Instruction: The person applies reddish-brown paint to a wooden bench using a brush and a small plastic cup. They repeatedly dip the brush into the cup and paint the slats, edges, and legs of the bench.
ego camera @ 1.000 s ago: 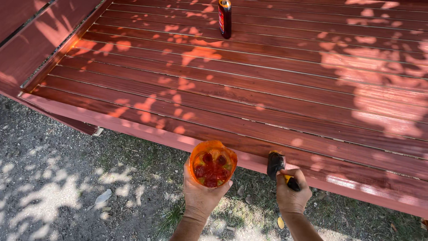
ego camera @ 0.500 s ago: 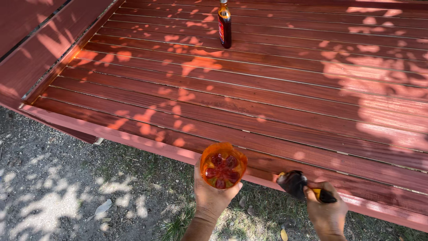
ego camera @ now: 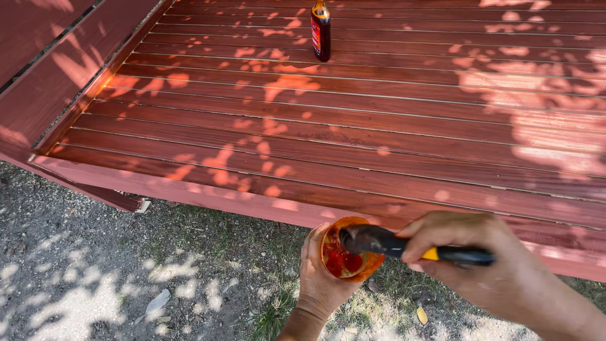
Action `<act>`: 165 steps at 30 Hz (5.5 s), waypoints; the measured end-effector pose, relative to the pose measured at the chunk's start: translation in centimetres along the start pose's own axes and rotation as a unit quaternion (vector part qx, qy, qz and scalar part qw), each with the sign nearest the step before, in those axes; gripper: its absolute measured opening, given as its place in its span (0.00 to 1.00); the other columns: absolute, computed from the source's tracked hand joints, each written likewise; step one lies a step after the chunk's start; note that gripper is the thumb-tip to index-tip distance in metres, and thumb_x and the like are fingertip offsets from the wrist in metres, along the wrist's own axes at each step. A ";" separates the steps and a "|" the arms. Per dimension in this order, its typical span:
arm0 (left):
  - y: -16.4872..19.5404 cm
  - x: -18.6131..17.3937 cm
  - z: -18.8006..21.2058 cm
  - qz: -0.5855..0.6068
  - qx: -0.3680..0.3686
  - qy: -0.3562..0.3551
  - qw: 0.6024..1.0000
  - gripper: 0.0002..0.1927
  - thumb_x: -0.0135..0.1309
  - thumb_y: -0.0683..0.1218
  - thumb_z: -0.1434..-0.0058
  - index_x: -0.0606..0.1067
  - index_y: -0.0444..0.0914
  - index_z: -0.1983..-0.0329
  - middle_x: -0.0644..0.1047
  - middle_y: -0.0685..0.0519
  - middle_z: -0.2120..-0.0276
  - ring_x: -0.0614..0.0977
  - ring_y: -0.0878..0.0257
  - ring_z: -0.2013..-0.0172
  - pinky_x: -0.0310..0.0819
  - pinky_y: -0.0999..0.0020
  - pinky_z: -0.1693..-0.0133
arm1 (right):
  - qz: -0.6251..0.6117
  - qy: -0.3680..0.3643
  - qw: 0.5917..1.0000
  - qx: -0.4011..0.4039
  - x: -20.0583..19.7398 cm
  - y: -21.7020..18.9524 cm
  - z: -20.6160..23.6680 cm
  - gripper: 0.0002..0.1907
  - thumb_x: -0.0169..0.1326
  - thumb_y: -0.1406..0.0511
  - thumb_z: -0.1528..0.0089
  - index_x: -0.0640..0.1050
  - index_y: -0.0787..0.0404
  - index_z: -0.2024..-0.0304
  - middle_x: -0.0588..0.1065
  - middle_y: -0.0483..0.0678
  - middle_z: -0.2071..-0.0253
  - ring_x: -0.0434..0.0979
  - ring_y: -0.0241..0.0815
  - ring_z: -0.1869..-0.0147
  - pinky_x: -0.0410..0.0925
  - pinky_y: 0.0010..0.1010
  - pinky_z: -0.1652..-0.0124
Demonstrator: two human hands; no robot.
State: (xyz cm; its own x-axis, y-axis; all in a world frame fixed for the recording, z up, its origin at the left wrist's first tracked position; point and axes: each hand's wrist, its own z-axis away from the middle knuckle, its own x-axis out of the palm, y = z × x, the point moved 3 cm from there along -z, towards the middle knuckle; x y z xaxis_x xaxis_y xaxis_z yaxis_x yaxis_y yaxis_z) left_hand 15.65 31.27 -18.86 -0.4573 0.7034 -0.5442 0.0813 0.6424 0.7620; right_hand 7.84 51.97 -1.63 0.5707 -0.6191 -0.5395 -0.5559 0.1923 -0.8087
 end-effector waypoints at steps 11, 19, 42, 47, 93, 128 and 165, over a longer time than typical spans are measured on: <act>0.1 -0.4 3.5 0.022 -0.018 -0.102 0.994 0.57 0.78 0.59 0.59 0.56 0.37 0.34 0.66 0.43 0.42 0.68 0.50 0.37 0.64 0.54 0.36 | 0.139 -0.188 0.954 0.188 10.1 2.2 -0.3 0.12 0.63 0.72 0.47 0.81 0.52 0.63 0.82 0.39 0.51 0.85 0.37 0.52 0.76 0.27 0.54; 0.7 3.5 6.6 0.172 -0.223 -0.131 0.951 0.50 0.71 0.52 0.62 0.61 0.41 0.36 0.72 0.51 0.46 0.79 0.60 0.42 0.77 0.66 0.39 | 0.246 -0.066 0.957 -0.142 8.8 6.9 8.0 0.17 0.67 0.67 0.53 0.84 0.49 0.60 0.76 0.51 0.41 0.80 0.53 0.41 0.75 0.39 0.50; -18.3 27.7 12.3 0.734 -0.313 -0.128 0.589 0.42 0.62 0.47 0.56 0.61 0.44 0.36 0.72 0.48 0.43 0.76 0.52 0.44 0.76 0.50 0.48 | -0.006 0.377 0.925 0.037 15.6 34.7 19.7 0.09 0.66 0.73 0.45 0.84 0.63 0.62 0.81 0.56 0.57 0.81 0.41 0.59 0.73 0.29 0.60; -17.7 27.7 13.9 0.288 -0.059 -0.114 0.949 0.54 0.75 0.46 0.67 0.61 0.40 0.35 0.74 0.52 0.41 0.78 0.62 0.40 0.74 0.65 0.38 | -0.047 0.472 0.879 -0.051 12.0 38.1 24.0 0.08 0.60 0.73 0.38 0.80 0.61 0.56 0.81 0.55 0.49 0.81 0.39 0.48 0.74 0.26 0.47; 0.8 42.7 14.9 0.140 0.152 -0.161 0.965 0.56 0.76 0.55 0.71 0.68 0.43 0.35 0.73 0.51 0.39 0.74 0.56 0.38 0.66 0.62 0.34 | -0.113 0.551 0.824 -0.066 -11.2 47.4 45.3 0.08 0.61 0.78 0.38 0.78 0.66 0.58 0.78 0.55 0.52 0.83 0.49 0.49 0.77 0.36 0.44; 8.1 55.9 13.8 0.180 0.103 -0.249 0.946 0.57 0.75 0.53 0.69 0.63 0.45 0.32 0.70 0.53 0.39 0.72 0.58 0.36 0.63 0.62 0.32 | -0.041 0.600 0.794 -0.084 -13.8 49.6 52.7 0.06 0.60 0.74 0.34 0.77 0.60 0.59 0.78 0.52 0.54 0.82 0.44 0.47 0.75 0.32 0.46; 7.9 58.5 13.7 0.294 0.167 -0.296 0.893 0.53 0.75 0.54 0.63 0.66 0.41 0.32 0.75 0.52 0.40 0.78 0.57 0.37 0.71 0.62 0.31 | 0.201 0.694 0.684 0.106 -27.4 58.1 63.1 0.06 0.51 0.67 0.22 0.73 0.65 0.49 0.74 0.54 0.57 0.73 0.39 0.58 0.68 0.31 0.53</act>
State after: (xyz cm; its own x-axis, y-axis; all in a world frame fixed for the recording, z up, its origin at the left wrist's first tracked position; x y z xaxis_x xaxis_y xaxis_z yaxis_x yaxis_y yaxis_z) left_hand 1.70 81.60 -49.50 0.2922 0.9231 -0.2500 0.4585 0.0942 0.8837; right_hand -1.95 128.17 -48.56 -0.8063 -0.5822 -0.1047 -0.3162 0.5738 -0.7554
